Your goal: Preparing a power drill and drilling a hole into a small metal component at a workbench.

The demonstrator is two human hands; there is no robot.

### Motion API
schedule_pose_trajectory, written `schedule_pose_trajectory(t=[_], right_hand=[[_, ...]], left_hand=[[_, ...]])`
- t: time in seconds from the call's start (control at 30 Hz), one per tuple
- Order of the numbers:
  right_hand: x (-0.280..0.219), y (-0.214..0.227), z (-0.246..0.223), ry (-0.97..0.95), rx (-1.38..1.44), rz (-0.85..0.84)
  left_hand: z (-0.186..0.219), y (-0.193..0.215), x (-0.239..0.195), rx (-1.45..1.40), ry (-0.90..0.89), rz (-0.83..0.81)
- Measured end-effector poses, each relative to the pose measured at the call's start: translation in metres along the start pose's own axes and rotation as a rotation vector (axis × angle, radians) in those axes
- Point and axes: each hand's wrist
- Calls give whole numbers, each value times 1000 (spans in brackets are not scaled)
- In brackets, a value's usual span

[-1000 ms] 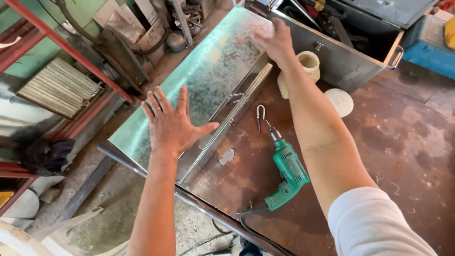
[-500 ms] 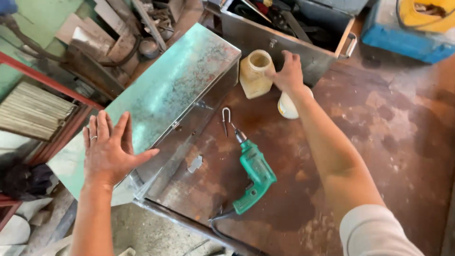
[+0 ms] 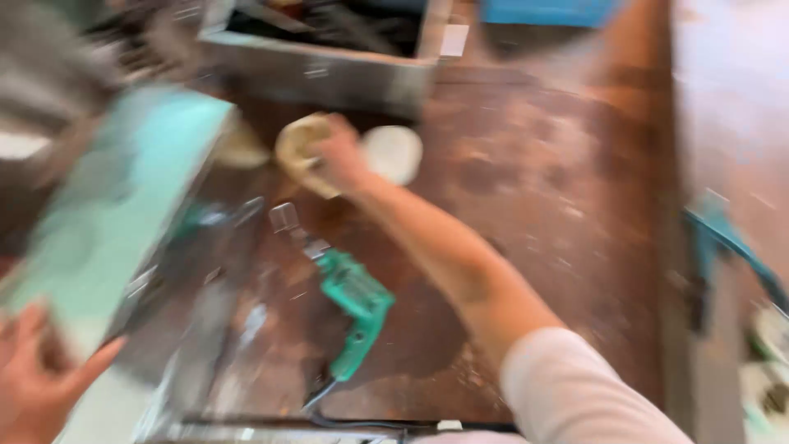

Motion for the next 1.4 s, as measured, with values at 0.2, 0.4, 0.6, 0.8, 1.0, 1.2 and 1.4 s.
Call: schedule_pose_trajectory(t=[0.2, 0.4, 0.6, 0.8, 1.0, 1.2, 1.4], right_hand=[[-22, 46, 35, 426, -1214, -30], [-241, 176, -187, 266, -719, 563], [-563, 583, -168, -140, -1328, 1534], [-688, 648, -152, -928, -580, 1721], [-694, 675, -97, -671, -301, 1717], [-721, 687, -85, -512, -129, 1696], [-753, 706, -76, -294, -560, 998]], left_hand=[[87, -87, 60, 5, -187, 145], [284, -118, 109, -134, -443, 141], [281, -218, 151, -146, -320, -4], [198, -365, 187, -494, -248, -109], [244, -409, 222, -702, -85, -275], [233, -392, 223, -351, 163, -215], [273, -273, 183, -178, 230, -162]])
Point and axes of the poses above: each hand's wrist, its own x-axis towards the middle knuckle, its own y-axis out of the back of the hand, z = x × y, and after that the axes turned 1 degree about x, right-handed
